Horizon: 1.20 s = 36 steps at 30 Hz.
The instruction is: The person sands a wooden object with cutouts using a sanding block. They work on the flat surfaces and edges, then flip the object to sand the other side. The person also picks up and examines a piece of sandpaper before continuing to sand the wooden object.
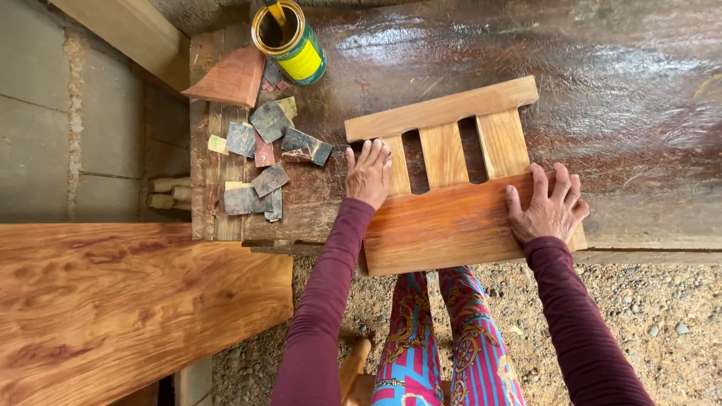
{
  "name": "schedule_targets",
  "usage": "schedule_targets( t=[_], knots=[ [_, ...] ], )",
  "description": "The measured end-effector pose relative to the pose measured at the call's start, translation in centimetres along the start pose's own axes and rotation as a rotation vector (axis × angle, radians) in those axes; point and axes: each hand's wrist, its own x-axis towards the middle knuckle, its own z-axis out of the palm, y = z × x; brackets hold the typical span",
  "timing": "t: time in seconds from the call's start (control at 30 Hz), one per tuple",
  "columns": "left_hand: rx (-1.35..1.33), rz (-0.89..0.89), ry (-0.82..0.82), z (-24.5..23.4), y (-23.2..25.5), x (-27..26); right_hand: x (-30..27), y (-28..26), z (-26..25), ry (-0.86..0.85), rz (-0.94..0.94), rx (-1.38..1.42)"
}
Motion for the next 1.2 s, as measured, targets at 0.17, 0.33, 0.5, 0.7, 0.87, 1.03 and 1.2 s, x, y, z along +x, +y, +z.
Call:
schedule_targets(
  t=[0.17, 0.33, 0.5, 0.7, 0.87, 1.03, 1.2],
  knots=[
    [-0.007, 0.044, -0.105, -3.2, 2.5, -6.0, 0.0, 1.0, 0.8, 0.01, -0.015, -0.023],
    [-0.064, 0.041, -0.124, -3.0, 0.8, -2.7, -0.2, 0.0, -0.2, -0.008, -0.008, 0.004],
    [-0.061, 0.175, -0.114, -4.5, -1.3, -1.8, -0.4, 0.5, 0.1, -0.022, -0.011, -0.009],
    [-0.159, 0.487, -0.248, -6.6, -2.5, -3.4, -0.1, 0.0, -0.1, -0.032, 0.007, -0.033],
    [-0.158, 0.673, -0.252, -5.6, -1.7, -1.1, 0.1, 0.4, -0.2, -0.026, -0.015, -0.054],
    [-0.158, 0.758, -0.282, -7.1, -5.3, -2.5, -0.5, 0.2, 0.1, -0.049, 0.005, -0.057],
    [-0.139, 0.828, -0.272, -6.3, -1.2, -0.1, -0.4, 0.0, -0.6, -0.056, -0.01, -0.063]
  ],
)
